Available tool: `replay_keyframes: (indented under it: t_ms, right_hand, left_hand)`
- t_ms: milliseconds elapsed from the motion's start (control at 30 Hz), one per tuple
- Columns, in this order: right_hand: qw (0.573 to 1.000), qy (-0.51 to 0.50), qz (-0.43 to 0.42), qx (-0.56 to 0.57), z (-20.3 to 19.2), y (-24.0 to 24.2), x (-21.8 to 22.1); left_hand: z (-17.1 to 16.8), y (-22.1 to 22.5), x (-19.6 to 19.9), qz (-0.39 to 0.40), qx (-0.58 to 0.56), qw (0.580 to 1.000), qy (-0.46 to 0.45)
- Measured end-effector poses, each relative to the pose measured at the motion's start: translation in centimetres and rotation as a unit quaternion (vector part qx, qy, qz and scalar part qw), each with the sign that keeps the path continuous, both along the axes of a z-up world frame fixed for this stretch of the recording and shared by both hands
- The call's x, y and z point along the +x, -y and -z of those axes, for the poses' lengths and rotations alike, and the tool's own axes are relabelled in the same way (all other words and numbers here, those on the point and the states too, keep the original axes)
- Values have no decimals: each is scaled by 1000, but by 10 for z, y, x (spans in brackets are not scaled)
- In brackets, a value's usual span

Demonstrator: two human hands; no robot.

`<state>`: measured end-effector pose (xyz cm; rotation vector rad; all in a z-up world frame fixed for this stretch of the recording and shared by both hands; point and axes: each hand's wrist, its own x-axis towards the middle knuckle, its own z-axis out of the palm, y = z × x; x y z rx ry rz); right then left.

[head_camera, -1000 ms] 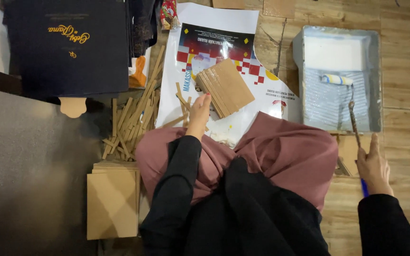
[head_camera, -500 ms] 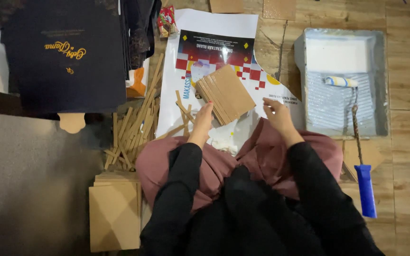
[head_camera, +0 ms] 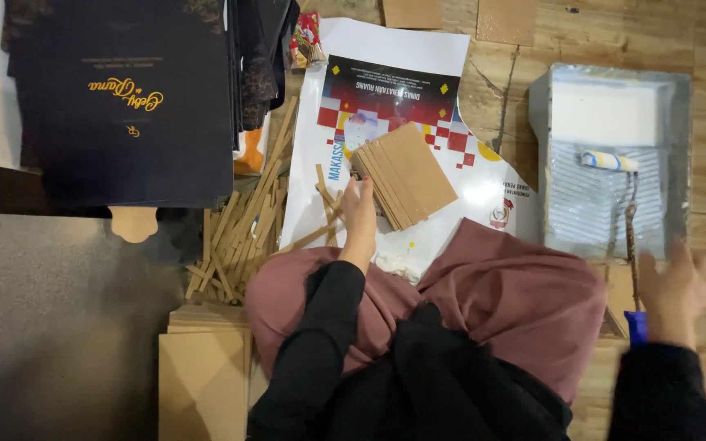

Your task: Applying glue to small cardboard pieces using a roller and stacking them together on the floor.

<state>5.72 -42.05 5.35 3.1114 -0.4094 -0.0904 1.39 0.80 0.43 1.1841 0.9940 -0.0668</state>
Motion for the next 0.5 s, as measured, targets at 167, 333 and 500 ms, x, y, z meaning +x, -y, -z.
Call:
replay_keyframes:
  t_ms: [167,333,500]
  right_hand:
    - [984,-151,98,3,23,57,-38]
    - [981,-167,92,23,44,64,-46]
    - [981,-157,103,57,35,49,-49]
  left_hand:
    - [11,6,1,-50,187,977,92]
    - [-13,64,-22,122,507,805,283]
    - [26,156,-63,473,298,793,242]
